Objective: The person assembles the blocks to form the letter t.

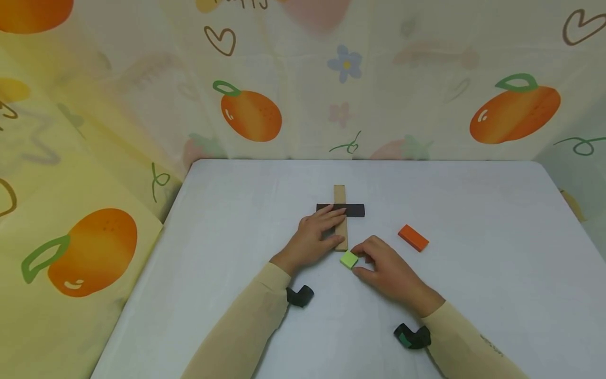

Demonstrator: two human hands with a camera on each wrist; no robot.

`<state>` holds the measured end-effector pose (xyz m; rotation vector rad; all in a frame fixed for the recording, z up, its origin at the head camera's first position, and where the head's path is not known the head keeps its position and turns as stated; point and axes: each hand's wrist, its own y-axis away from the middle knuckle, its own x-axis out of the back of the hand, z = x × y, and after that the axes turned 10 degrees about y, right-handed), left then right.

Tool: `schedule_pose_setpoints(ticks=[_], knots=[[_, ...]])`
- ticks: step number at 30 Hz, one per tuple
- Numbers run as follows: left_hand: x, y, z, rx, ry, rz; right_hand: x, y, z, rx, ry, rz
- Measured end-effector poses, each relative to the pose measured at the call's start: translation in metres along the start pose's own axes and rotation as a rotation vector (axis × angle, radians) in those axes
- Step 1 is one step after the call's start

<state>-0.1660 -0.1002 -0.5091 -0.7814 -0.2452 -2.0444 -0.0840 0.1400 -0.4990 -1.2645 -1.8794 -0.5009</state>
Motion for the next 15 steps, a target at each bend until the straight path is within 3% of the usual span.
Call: schedule_pose_setpoints(ticks=[15], knots=[[-0.0008, -0.0004, -0.0007, 0.005, -0.012, 0.005, -0.0034, -0.0022, -0.0057, -0.002, 0.046, 0.016]])
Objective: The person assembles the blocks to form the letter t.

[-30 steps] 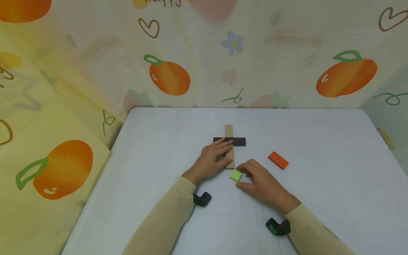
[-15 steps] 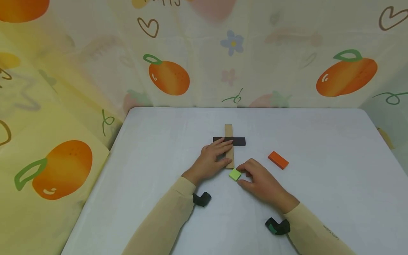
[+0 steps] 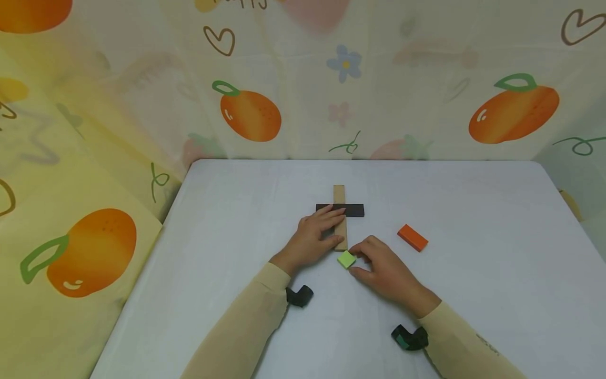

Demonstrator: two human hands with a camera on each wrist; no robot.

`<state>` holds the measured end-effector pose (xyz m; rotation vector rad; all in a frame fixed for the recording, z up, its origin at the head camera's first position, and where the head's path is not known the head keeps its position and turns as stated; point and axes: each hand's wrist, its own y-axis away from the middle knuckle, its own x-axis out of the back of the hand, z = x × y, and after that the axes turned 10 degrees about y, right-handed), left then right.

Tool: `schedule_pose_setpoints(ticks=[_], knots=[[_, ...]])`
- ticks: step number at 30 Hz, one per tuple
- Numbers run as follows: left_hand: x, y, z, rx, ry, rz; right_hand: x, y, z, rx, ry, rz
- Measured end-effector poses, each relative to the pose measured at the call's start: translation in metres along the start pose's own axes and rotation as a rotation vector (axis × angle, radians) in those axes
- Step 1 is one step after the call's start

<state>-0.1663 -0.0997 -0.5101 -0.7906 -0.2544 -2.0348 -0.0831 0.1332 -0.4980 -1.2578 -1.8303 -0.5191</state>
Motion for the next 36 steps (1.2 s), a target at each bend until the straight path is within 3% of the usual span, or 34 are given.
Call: schedule_pose_setpoints(ticks=[36], knots=[[-0.001, 0.0, -0.001, -0.002, 0.016, 0.002, -0.013, -0.001, -0.011, -0.095, 0.136, 0.09]])
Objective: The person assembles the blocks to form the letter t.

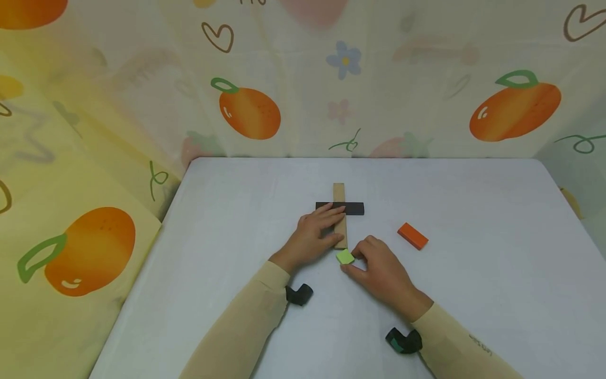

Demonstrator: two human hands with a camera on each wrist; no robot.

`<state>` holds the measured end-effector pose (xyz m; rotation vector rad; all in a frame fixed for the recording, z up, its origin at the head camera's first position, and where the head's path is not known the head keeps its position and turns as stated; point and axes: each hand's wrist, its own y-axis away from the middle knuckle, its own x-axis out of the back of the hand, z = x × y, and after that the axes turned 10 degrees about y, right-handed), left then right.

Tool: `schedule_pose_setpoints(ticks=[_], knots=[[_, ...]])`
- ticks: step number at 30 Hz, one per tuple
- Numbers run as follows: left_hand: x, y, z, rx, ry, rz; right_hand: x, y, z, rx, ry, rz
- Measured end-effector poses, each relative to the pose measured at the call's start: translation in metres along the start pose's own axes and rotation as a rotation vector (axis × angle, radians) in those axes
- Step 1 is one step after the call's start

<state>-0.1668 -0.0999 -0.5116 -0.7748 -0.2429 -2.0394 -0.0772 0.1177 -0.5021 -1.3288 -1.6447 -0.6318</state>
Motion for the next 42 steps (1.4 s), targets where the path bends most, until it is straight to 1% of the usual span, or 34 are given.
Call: schedule_pose_setpoints(ticks=[8, 21, 25, 37, 42], knots=[[0.0012, 0.0005, 0.0025, 0.003, -0.001, -0.005, -0.0002, -0.0001, -0.0011, 0.003, -0.016, 0.017], [0.0015, 0.0002, 0.0023, -0.006, -0.009, 0.0, -0.003, -0.0006, -0.0011, 0.009, -0.006, 0.044], [0.0016, 0.0004, 0.0021, -0.007, -0.018, -0.003, -0.0034, -0.0008, -0.0013, 0.008, -0.008, 0.04], [0.0012, 0.0, 0.0014, -0.019, -0.007, 0.003, -0.0044, -0.0005, -0.0007, 0.017, 0.013, 0.037], [0.0012, 0.0001, 0.0014, -0.01, -0.008, -0.002, -0.0038, -0.0005, -0.0004, 0.011, 0.001, 0.021]])
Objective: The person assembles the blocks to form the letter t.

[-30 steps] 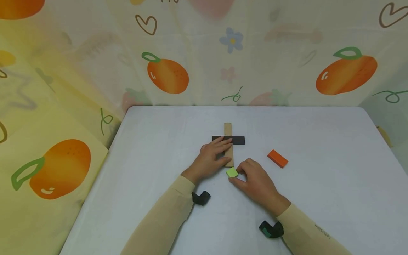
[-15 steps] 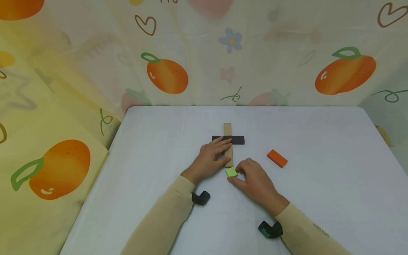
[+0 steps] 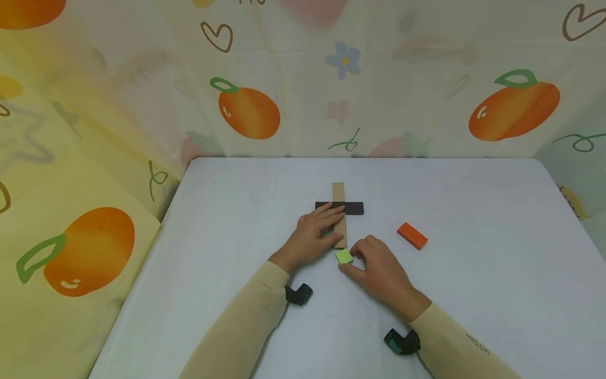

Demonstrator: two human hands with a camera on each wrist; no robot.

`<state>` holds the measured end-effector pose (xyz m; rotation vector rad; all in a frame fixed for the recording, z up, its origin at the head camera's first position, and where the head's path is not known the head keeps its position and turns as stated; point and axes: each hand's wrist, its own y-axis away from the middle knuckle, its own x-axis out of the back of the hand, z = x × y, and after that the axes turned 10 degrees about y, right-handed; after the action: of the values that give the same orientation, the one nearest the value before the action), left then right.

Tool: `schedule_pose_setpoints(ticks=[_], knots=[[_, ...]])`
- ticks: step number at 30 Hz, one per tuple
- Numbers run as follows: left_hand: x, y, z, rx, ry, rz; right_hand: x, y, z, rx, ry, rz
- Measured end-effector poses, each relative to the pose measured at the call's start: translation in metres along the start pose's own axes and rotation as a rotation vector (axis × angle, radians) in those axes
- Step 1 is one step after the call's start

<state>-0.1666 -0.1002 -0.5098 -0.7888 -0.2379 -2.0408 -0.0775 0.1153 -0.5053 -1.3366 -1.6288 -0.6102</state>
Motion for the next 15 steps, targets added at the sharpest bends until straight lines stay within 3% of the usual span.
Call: schedule_pose_setpoints(ticks=[9, 15], knots=[[0.001, 0.001, 0.001, 0.001, -0.004, -0.004, 0.008, -0.002, 0.004, -0.016, -0.099, -0.054], [0.001, 0.0, 0.001, 0.006, 0.001, -0.005, 0.018, -0.003, 0.009, 0.014, -0.262, -0.096]])
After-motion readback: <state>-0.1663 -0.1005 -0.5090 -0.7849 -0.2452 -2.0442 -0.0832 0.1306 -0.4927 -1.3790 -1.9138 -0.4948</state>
